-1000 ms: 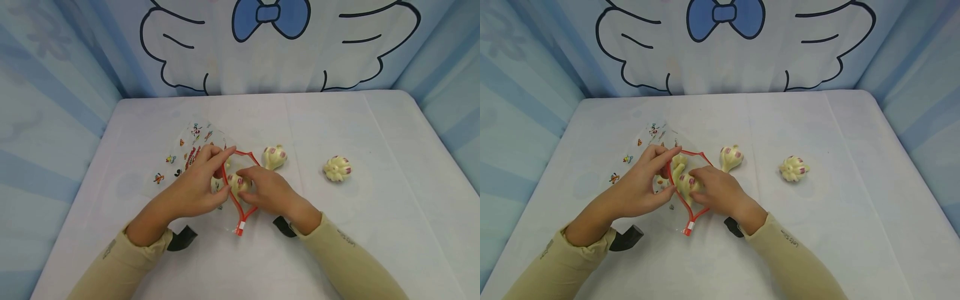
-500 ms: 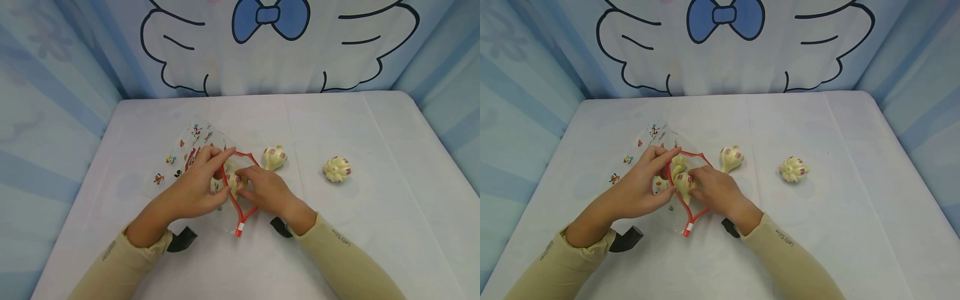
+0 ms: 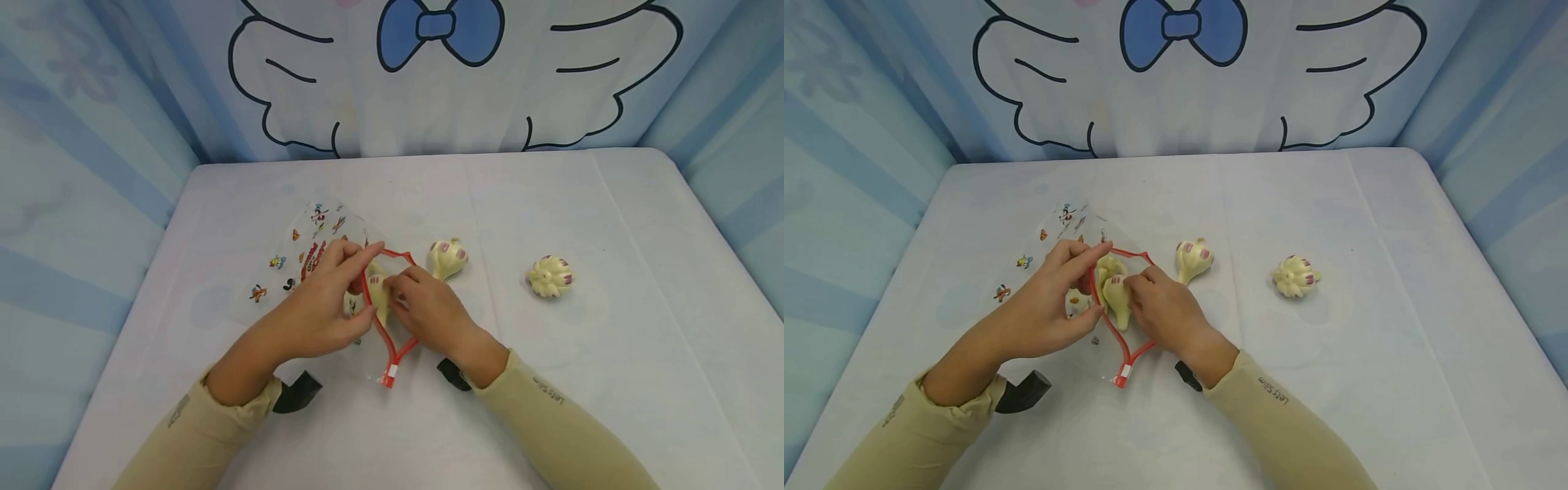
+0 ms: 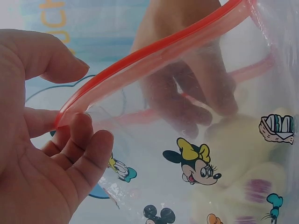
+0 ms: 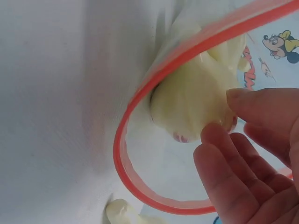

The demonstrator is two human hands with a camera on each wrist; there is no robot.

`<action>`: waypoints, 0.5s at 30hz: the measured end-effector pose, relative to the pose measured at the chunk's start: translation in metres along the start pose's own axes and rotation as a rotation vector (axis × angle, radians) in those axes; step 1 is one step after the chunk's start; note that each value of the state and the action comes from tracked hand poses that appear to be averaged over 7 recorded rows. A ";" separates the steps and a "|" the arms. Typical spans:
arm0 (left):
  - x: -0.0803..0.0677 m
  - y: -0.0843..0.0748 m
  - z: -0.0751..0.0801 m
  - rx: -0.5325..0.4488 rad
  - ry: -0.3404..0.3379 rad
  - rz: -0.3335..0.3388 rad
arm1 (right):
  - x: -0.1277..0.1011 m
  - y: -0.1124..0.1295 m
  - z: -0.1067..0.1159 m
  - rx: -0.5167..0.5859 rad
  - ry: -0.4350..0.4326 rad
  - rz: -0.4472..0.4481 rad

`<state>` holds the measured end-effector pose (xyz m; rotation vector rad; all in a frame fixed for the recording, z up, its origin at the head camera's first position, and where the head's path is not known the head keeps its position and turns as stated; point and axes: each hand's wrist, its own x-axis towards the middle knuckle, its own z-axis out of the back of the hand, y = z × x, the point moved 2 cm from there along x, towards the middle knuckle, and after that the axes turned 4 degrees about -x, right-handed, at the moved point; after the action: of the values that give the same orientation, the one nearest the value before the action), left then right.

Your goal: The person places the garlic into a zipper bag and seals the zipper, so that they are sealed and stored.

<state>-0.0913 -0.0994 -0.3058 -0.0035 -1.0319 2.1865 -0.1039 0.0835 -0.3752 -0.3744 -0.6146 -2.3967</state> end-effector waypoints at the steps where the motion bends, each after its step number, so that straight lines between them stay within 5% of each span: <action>1: 0.000 0.000 0.000 -0.001 0.000 0.000 | 0.000 0.000 0.000 0.007 0.007 -0.005; 15: 0.001 0.000 -0.003 -0.026 0.003 -0.015 | 0.001 -0.001 0.002 0.231 0.191 -0.109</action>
<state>-0.0917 -0.0968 -0.3075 -0.0106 -1.0552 2.1592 -0.1050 0.0848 -0.3738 -0.0132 -0.8298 -2.3933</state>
